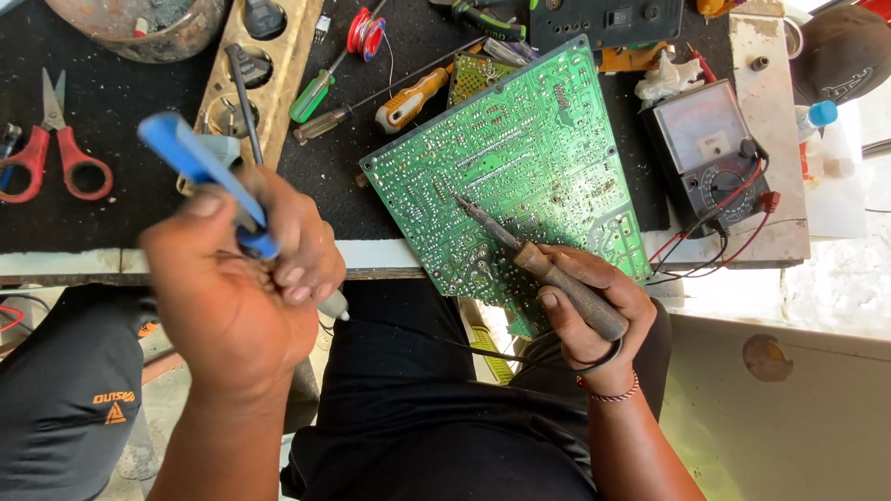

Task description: Soldering and desoldering electronic components on a circuit board using a soldering iron and a desoldering pump.

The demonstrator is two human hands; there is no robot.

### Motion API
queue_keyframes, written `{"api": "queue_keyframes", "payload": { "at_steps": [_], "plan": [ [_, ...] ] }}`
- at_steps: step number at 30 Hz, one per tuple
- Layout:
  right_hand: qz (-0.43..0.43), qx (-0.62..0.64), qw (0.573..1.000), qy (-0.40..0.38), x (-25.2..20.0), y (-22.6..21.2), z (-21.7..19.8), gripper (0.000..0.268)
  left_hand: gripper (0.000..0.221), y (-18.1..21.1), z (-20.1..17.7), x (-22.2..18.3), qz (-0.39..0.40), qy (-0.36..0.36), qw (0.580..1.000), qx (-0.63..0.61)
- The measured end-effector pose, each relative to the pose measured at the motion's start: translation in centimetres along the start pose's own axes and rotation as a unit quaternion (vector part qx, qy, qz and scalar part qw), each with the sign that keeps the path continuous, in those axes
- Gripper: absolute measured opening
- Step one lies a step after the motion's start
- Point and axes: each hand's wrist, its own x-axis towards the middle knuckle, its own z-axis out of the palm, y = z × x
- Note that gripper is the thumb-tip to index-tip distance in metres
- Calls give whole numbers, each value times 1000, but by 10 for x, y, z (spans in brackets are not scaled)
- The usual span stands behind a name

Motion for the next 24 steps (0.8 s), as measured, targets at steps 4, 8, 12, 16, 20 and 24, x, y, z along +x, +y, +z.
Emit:
{"api": "queue_keyframes", "payload": {
  "at_steps": [4, 8, 12, 16, 20, 24],
  "plan": [
    [8, 13, 1000, 0, -2, -1, 0, 31, 15, -18, -8, 8, 24, 46, 998, -46],
    [3, 10, 1000, 3, -2, 3, -1, 31, 30, -31, -19, 19, 33, 1, 995, -94],
    [15, 13, 1000, 2, -3, 1, -1, 30, 18, -42, -21, 33, -4, 37, 998, 46],
    [15, 9, 1000, 3, -1, -1, 0, 32, 39, -52, -19, 36, -26, 28, 936, 350],
    [29, 21, 999, 0, -3, -3, -1, 33, 35, -59, -22, 38, -1, 24, 918, 396],
    [20, 18, 1000, 2, -2, -3, 1, 32, 33, -63, -23, 40, 20, 30, 916, 399]
  ]
}}
